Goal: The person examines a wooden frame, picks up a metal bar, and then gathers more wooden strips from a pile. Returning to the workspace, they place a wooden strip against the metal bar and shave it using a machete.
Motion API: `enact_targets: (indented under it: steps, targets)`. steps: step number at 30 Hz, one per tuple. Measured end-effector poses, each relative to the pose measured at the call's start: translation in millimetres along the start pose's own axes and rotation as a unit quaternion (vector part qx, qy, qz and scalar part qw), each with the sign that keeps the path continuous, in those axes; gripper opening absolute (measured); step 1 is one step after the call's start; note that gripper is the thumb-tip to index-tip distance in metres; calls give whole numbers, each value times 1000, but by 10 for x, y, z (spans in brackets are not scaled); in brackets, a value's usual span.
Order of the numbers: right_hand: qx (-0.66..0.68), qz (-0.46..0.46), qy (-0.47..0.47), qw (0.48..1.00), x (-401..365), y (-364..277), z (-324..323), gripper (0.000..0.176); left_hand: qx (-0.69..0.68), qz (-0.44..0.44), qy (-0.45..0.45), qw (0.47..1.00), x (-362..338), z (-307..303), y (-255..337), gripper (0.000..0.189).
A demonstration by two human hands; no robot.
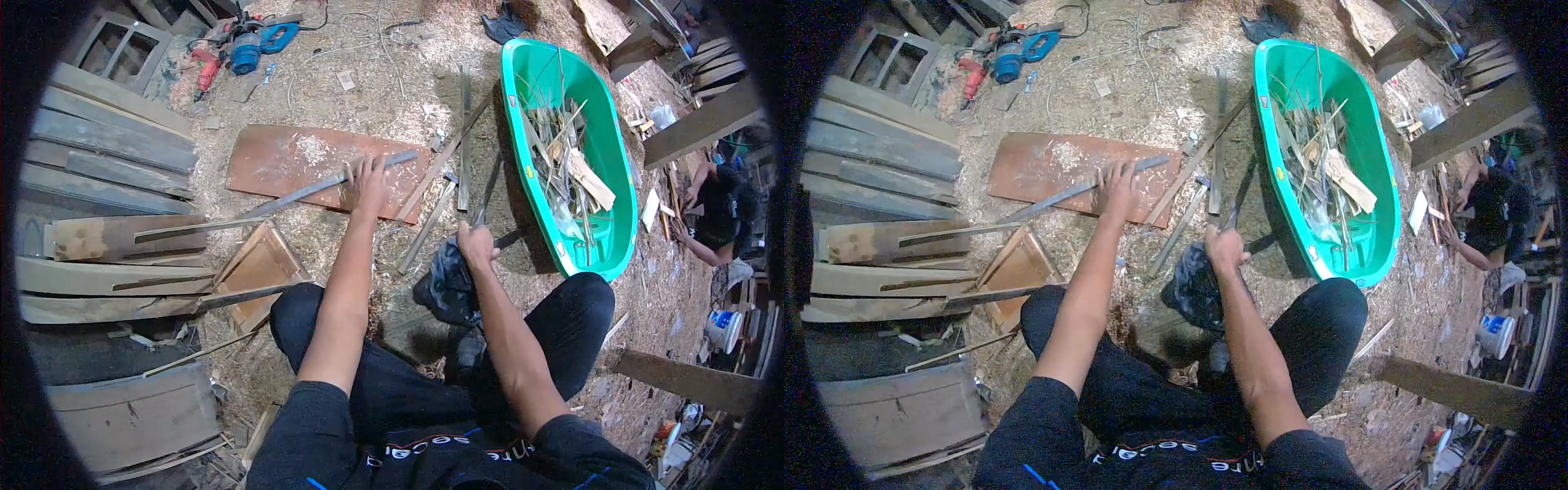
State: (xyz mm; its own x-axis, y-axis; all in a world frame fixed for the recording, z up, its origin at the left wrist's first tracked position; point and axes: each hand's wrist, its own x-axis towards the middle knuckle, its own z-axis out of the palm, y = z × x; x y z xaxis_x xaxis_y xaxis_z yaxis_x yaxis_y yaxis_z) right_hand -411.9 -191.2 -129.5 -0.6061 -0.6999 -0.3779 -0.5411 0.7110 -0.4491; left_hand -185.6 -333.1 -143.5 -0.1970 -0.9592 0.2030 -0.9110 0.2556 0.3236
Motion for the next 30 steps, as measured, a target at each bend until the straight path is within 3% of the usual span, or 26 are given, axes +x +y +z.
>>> enact_targets:
  steps: [4,5,7,9,11,14,17,21,24,25,30]
  targets:
    - [108,-43,39,992,188,39,-240,54,-66,-29,69,995,125,165,-76,35]
    - [142,-31,7,989,268,21,-284,49,-102,-27,84,991,151,214,-127,34]
    - [221,-94,46,970,123,-192,-389,45,-168,-26,110,979,160,188,-212,32]
    - [260,-153,77,950,-85,-449,-434,38,-124,-25,134,983,172,105,-340,32]
    - [327,-170,22,929,-177,-574,-249,35,-53,-15,130,990,177,-119,-408,34]
    - [384,-222,-80,893,-255,-726,278,33,-71,-4,139,988,177,-44,-632,33]
    - [323,-204,-88,920,-316,-665,605,38,-4,6,160,987,294,74,-363,32]
    - [380,-167,-138,899,-360,-601,627,42,-93,26,167,981,334,197,-204,25]
    - [350,-159,-133,914,-413,-573,653,41,-149,19,134,979,278,310,-323,21]
    - [334,-138,-154,920,-445,-572,631,41,-137,38,164,976,251,322,-344,19]
    - [314,-152,-122,929,-511,-499,649,39,-173,15,150,973,265,250,-277,25]
